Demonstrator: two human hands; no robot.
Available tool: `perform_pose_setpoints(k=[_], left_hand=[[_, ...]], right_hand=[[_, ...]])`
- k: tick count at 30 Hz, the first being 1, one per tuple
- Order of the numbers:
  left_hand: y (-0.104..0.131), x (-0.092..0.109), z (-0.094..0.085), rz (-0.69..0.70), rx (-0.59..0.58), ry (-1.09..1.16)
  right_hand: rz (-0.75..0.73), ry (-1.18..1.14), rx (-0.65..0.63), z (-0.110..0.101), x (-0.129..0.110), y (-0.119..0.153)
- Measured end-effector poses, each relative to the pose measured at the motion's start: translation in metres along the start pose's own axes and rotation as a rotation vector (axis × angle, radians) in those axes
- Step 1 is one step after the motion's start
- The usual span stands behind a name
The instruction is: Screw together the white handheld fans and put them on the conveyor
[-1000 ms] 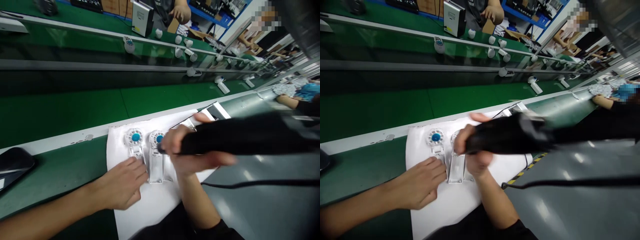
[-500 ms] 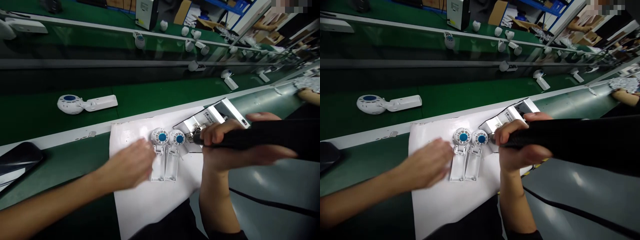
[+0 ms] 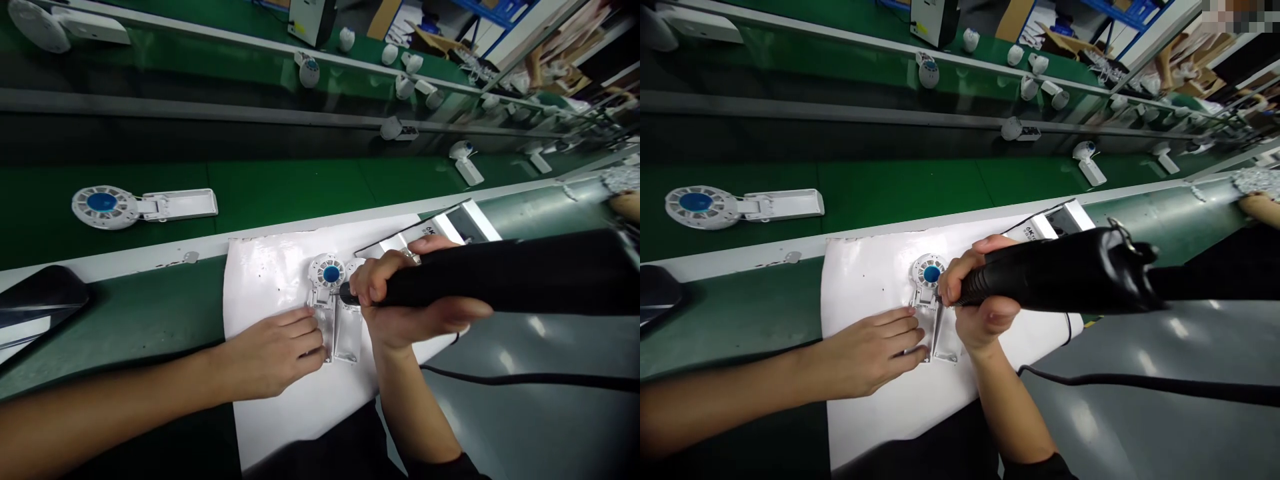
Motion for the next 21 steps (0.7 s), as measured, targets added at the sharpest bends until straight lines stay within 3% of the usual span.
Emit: perform_pose_setpoints(k=[7, 17, 19, 21], left_hand=[[0.002, 0.000, 0.002, -0.023, 0.007, 0.015], [0.005, 0.002, 0.004, -0.025, 0.011, 0.033], [0.006, 0.003, 0.006, -0.014, 0.005, 0.023], [0.007, -0.006, 0.004, -0.027, 0.006, -0.012]], right_hand=[[0.084, 0.039, -0.022, 0.003, 0.025, 0.005], [0.107, -0.027, -0.066, 0.003, 0.037, 0.011], [0.095, -0.046, -0.075, 0.005, 0.032, 0.010], [0.025, -0.076, -0.050, 0.003, 0.012, 0.002]])
Point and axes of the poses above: each hand's wrist, its own y-axis away from the middle knuckle, its own z-axis out of the palm, x = y × z, the point moved 10 cm from there along -y, towards the middle knuckle, and after that the axes turned 15 degrees about x, right-handed, at the moved point
